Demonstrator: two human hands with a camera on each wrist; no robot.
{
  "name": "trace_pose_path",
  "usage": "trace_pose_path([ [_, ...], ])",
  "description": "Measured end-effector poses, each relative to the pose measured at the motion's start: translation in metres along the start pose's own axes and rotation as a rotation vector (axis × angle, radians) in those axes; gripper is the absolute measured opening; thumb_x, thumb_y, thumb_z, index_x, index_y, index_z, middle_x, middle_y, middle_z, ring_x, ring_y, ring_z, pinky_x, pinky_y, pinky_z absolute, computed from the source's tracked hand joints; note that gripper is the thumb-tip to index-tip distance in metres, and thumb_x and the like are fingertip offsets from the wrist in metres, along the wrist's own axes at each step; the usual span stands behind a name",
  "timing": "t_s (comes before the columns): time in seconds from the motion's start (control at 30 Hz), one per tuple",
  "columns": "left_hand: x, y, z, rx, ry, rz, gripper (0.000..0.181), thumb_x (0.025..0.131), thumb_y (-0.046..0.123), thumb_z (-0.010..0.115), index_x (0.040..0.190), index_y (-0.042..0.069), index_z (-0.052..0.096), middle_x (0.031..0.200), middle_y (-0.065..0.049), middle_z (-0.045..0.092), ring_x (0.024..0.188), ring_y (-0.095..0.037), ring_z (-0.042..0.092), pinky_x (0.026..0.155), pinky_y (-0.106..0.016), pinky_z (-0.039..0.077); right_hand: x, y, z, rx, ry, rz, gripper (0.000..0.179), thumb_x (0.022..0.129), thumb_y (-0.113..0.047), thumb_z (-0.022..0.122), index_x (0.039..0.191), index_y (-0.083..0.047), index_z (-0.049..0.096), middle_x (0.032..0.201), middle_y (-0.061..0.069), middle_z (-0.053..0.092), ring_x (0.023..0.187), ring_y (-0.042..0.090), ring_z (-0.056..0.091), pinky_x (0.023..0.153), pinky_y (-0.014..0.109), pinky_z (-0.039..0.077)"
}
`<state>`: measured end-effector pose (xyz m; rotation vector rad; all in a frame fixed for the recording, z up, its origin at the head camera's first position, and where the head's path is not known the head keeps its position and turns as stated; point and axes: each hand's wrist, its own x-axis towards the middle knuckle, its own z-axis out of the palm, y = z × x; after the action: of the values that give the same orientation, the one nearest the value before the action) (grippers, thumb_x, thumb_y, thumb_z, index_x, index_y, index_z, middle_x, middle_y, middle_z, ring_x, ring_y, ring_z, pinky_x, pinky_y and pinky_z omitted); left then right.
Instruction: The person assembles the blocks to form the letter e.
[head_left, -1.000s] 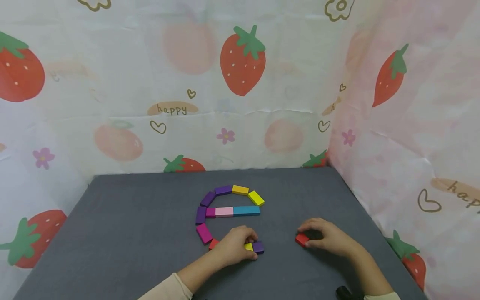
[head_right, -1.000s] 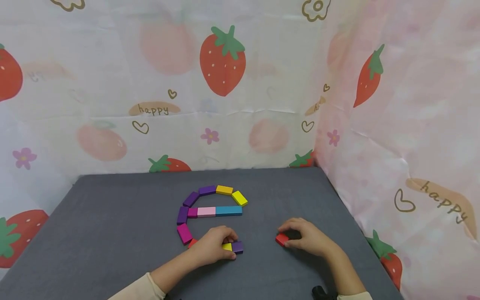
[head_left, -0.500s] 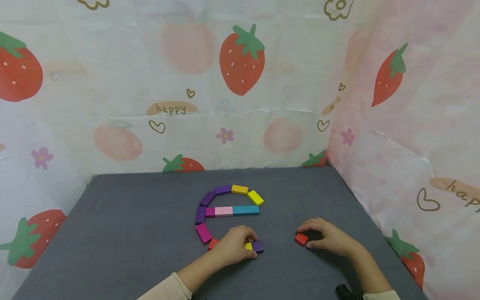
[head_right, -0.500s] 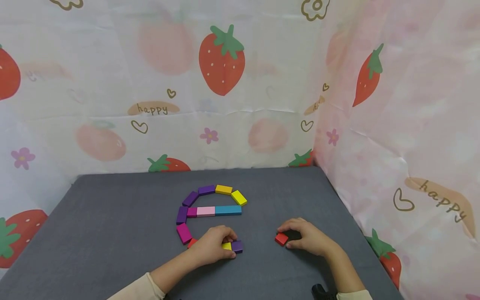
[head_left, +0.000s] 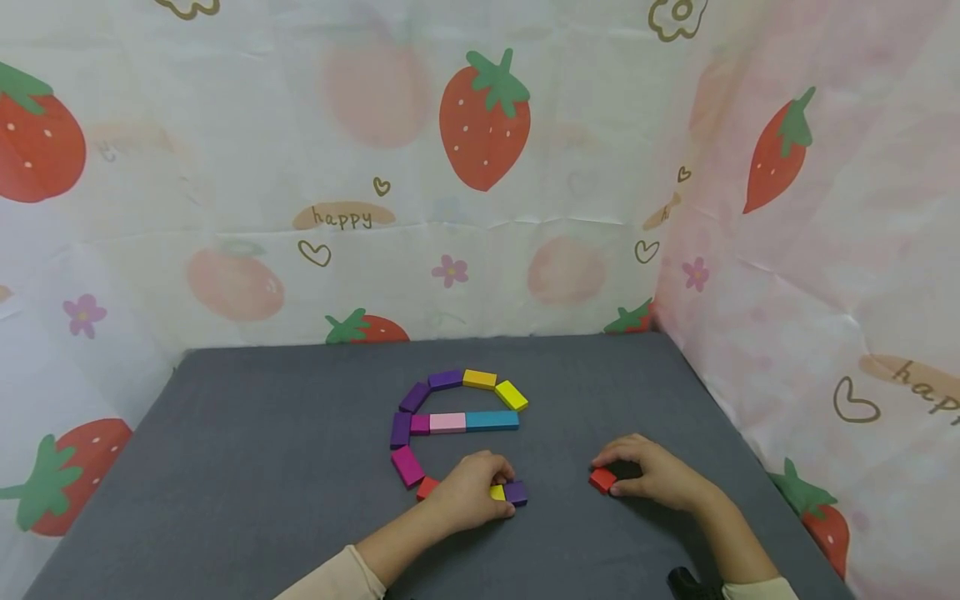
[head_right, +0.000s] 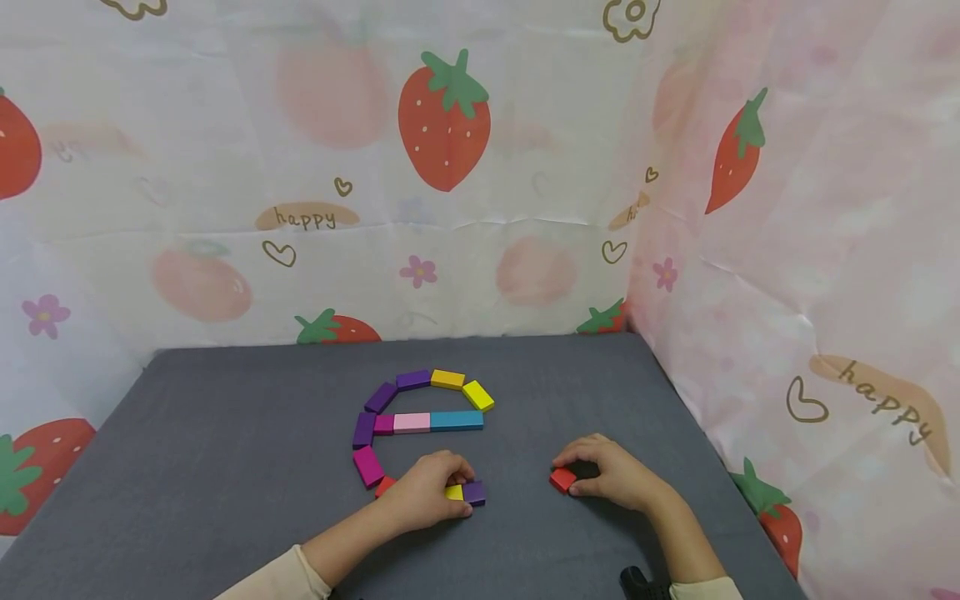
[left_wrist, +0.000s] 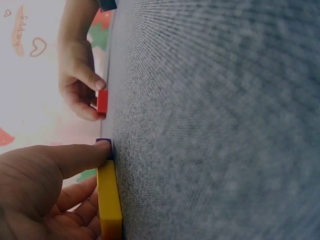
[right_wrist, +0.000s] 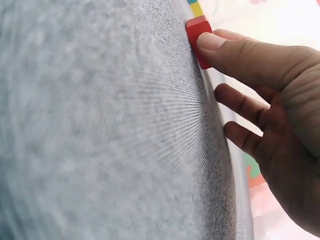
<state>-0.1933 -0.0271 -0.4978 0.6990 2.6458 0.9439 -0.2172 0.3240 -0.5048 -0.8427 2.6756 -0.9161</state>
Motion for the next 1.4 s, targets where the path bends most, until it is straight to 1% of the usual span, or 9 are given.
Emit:
trace_pose_path([
  [0.2,0.002,-0.001,0.000,0.003,-0.003,-0.001,0.036,0.081,0.025,0.088,0.110,0.011,0.072,0.094,0.006,0.059,0.088,-0.008,0.053,0.081,-0.027,0.048,0.002,-0.002,0.000,-0.023,0.027,-0.017,0.034,0.085,-0.033,0.083,0.118,-0.030,0.073,0.121,-0.015,0.067,0.117,0.012,0.054,0.100,0.038,0.046],
  [0.3,0.002,0.000,0.000,0.005,-0.007,-0.007,0.036,0.082,0.025,0.087,0.111,0.012,0.072,0.094,0.006,0.059,0.088,-0.009,0.053,0.082,-0.028,0.049,0.003,-0.003,0.001,-0.033,0.031,-0.012,0.033,0.085,-0.035,0.083,0.116,-0.031,0.072,0.117,-0.017,0.067,0.115,0.011,0.055,0.099,0.038,0.047],
  [0.47,0.002,0.000,0.000,0.004,-0.008,-0.013,0.035,0.082,0.025,0.087,0.111,0.012,0.071,0.095,0.007,0.059,0.089,-0.009,0.053,0.083,-0.028,0.049,0.005,-0.007,0.002,-0.033,0.043,0.007,0.031,0.085,-0.037,0.084,0.113,-0.031,0.072,0.115,-0.017,0.066,0.112,0.010,0.055,0.096,0.036,0.048],
  [0.77,0.002,-0.001,0.001,0.008,-0.002,-0.003,0.035,0.082,0.025,0.087,0.110,0.012,0.072,0.094,0.007,0.058,0.088,-0.009,0.052,0.081,-0.027,0.048,0.015,-0.016,0.008,-0.030,0.069,0.019,0.031,0.082,-0.041,0.085,0.109,-0.035,0.071,0.108,-0.018,0.064,0.106,0.008,0.056,0.094,0.034,0.048],
  [0.9,0.002,-0.001,0.002,0.011,-0.004,-0.007,0.035,0.082,0.026,0.087,0.110,0.012,0.072,0.093,0.007,0.058,0.088,-0.009,0.052,0.081,-0.027,0.048,0.020,-0.021,0.011,-0.018,0.068,0.018,0.031,0.082,-0.040,0.086,0.108,-0.035,0.071,0.107,-0.017,0.065,0.105,0.009,0.057,0.094,0.036,0.047],
  [1.13,0.001,0.000,0.001,0.005,-0.006,-0.009,0.034,0.082,0.026,0.087,0.110,0.012,0.072,0.094,0.007,0.059,0.089,-0.009,0.052,0.082,-0.028,0.048,0.030,-0.032,0.015,-0.012,0.051,0.009,0.030,0.082,-0.038,0.086,0.108,-0.036,0.071,0.107,-0.018,0.064,0.107,0.009,0.056,0.097,0.039,0.047],
  [1.4,0.001,-0.001,0.001,0.006,-0.003,-0.002,0.034,0.082,0.025,0.087,0.109,0.012,0.072,0.094,0.005,0.060,0.088,-0.009,0.053,0.082,-0.028,0.049,0.043,-0.044,0.021,-0.015,0.026,-0.007,0.029,0.082,-0.037,0.086,0.107,-0.034,0.071,0.105,-0.019,0.064,0.105,0.009,0.056,0.097,0.039,0.047],
])
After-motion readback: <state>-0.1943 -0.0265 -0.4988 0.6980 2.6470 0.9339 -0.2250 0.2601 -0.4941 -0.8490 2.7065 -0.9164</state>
